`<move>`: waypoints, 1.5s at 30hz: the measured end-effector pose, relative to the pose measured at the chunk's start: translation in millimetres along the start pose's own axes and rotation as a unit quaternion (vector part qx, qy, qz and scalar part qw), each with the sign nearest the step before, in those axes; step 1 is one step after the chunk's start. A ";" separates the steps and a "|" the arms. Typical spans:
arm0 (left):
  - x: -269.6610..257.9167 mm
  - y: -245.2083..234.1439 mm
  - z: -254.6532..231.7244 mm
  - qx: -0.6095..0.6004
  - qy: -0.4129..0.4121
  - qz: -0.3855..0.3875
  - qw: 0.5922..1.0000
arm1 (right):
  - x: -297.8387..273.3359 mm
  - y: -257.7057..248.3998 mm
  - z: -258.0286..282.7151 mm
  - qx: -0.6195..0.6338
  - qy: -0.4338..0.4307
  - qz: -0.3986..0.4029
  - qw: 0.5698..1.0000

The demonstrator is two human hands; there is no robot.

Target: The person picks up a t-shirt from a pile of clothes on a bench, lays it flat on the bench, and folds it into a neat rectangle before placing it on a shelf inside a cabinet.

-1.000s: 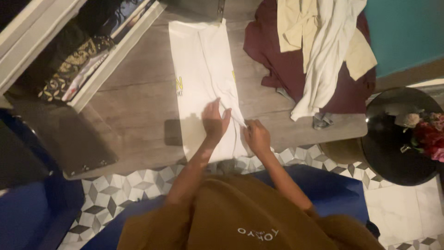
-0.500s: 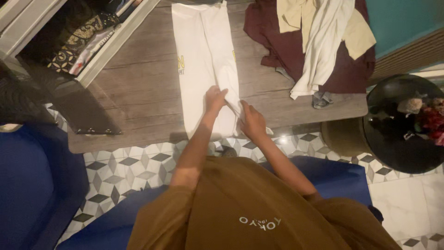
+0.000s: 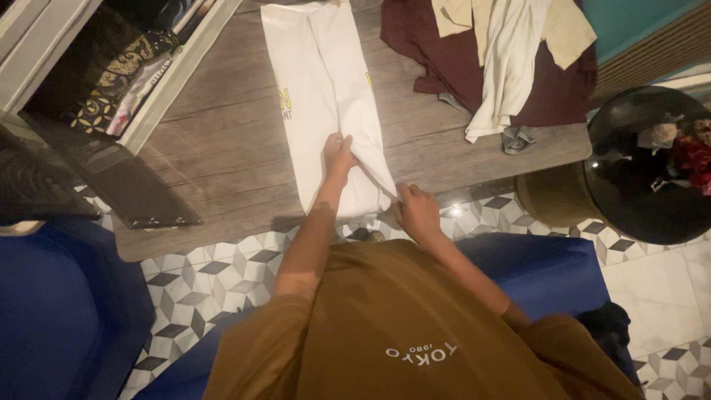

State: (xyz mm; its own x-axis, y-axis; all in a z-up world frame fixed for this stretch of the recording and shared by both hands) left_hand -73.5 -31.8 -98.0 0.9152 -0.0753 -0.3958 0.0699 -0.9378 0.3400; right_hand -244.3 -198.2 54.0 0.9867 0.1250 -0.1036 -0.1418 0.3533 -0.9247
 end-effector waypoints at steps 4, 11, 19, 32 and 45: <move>2.4 -7.8 4.3 0.041 0.000 -0.018 0.999 | -13.2 -12.3 18.2 0.101 -0.028 0.037 0.994; -39.1 -16.7 -9.6 0.111 0.020 0.013 0.994 | -17.4 5.6 44.6 0.269 -0.131 0.136 0.944; -76.6 -34.1 19.7 0.216 0.025 0.039 0.975 | -1.0 35.6 -13.3 0.272 0.116 -0.052 0.954; -82.6 -44.4 56.2 0.202 0.138 0.035 0.969 | 3.6 60.9 -35.5 0.367 0.084 -0.030 0.926; -125.8 -28.6 22.1 0.146 0.131 0.113 0.974 | 14.1 38.5 -43.5 0.275 0.080 -0.032 0.958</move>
State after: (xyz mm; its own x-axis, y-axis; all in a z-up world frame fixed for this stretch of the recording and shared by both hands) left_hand -199.4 -3.0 -76.8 0.9667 -0.2380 -0.0937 -0.2263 -0.9666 0.1204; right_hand -232.4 -223.1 1.0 0.9879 -0.0417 -0.1494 -0.0575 0.7959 -0.6026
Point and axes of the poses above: each hand's wrist, its own x-axis towards the middle knuckle, its own y-axis out of the palm, z = x × y, the point moved 2 cm from there along x, towards the middle knuckle, and after that the axes turned 8 degrees about z, right-handed, at the moved point
